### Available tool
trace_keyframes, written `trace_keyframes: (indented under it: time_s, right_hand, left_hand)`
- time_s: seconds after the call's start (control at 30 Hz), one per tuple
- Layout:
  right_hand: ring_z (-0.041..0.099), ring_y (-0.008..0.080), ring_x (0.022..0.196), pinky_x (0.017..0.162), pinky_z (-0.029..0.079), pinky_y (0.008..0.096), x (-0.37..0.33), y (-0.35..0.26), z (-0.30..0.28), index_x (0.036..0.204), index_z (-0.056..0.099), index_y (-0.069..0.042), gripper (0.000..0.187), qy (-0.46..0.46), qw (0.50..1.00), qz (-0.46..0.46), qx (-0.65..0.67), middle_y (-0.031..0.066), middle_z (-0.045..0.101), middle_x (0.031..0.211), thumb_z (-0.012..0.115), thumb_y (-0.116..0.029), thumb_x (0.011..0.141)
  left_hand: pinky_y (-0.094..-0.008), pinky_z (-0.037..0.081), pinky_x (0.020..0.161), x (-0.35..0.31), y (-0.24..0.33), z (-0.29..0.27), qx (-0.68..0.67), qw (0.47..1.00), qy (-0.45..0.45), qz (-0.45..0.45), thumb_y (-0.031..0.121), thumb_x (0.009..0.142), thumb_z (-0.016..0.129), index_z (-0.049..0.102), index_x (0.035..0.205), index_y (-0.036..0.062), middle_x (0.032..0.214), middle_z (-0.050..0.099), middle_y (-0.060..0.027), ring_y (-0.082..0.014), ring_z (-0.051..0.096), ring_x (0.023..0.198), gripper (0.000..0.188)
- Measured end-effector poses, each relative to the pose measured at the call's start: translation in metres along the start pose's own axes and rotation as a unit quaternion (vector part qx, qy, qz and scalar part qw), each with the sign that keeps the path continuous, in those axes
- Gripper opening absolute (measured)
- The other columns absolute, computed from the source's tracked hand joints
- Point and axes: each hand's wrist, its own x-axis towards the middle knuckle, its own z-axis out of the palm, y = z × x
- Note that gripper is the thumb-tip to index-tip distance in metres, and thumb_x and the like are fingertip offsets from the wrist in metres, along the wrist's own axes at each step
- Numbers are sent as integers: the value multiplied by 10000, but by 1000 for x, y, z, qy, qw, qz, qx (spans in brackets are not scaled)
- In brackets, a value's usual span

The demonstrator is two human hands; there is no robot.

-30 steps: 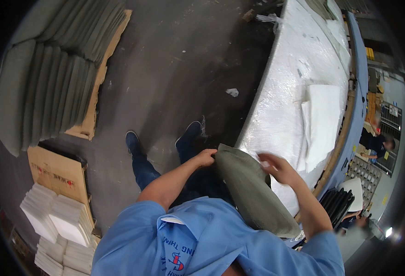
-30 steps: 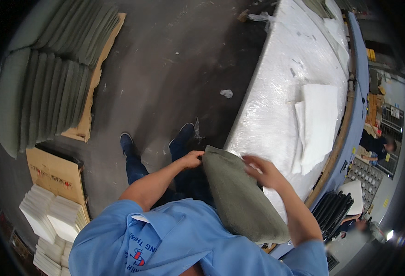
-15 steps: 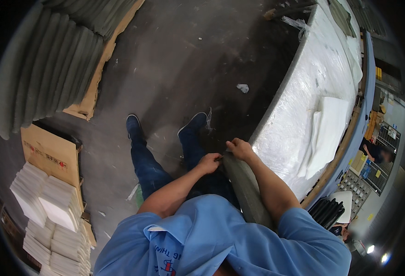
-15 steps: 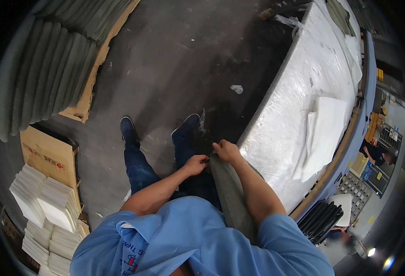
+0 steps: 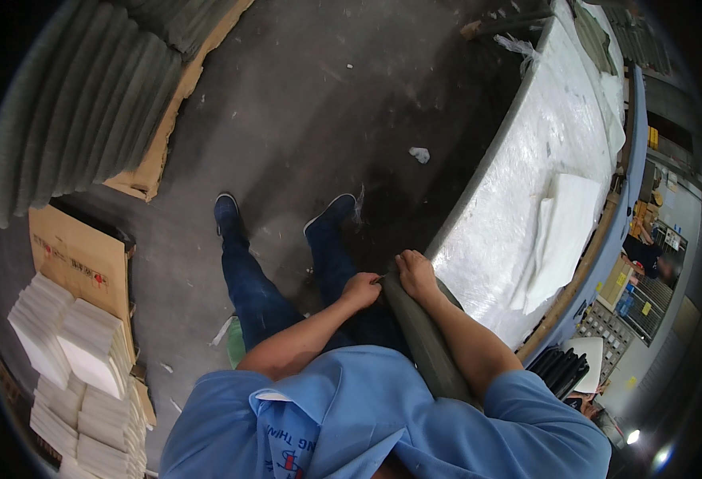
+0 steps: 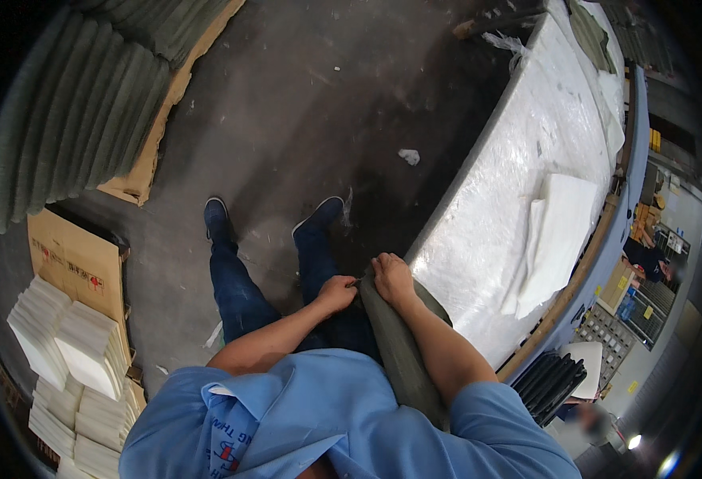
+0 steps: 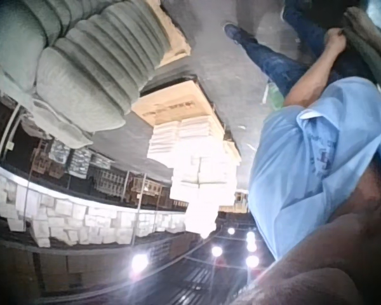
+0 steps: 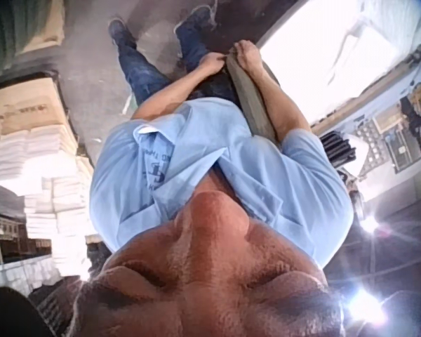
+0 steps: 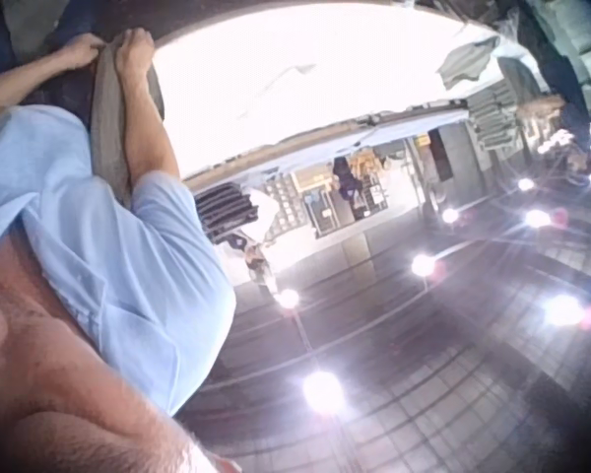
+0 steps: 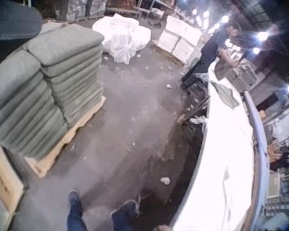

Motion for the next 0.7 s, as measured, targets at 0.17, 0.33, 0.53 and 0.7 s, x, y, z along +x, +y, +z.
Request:
trace_keyframes:
  time_s: [0.17, 0.33, 0.53, 0.7]
  right_hand:
    - [682, 434, 1006, 892, 521, 512, 23, -22, 3, 964, 736, -9, 434, -85, 986, 141, -22, 261, 715, 998, 651, -434, 941]
    - [706, 423, 974, 896, 549, 485, 36, -35, 3, 978, 775, -35, 451, -101, 981, 148, -70, 248, 733, 954, 703, -469, 881]
    - [725, 389, 905, 831, 570, 481, 42, -21, 17, 905, 789, -77, 329, -52, 984, 154, -70, 197, 743, 885, 704, -393, 880]
    - [727, 393, 851, 800, 577, 494, 42, -5, 29, 868, 775, -70, 280, -30, 991, 115, -62, 204, 736, 858, 683, -334, 880]
  left_hand:
    - [-388, 540, 813, 11, -24, 13, -467, 878, -35, -103, 140, 977, 551, 679, 1150, 97, 1018, 688, -40, -210, 666, 944, 219]
    - [-364, 515, 821, 17, -19, 37, -565, 820, 13, -91, 185, 1038, 512, 634, 1192, 112, 1075, 663, -33, -182, 629, 950, 210]
    - [-375, 500, 857, 31, -12, 61, -628, 771, 51, -89, 214, 1081, 442, 601, 1170, 117, 1065, 626, -55, -212, 603, 958, 207]
    - [-384, 484, 859, 43, -7, 74, -527, 828, 166, -98, 195, 1077, 443, 590, 1148, 63, 1039, 610, -82, -220, 597, 953, 209]
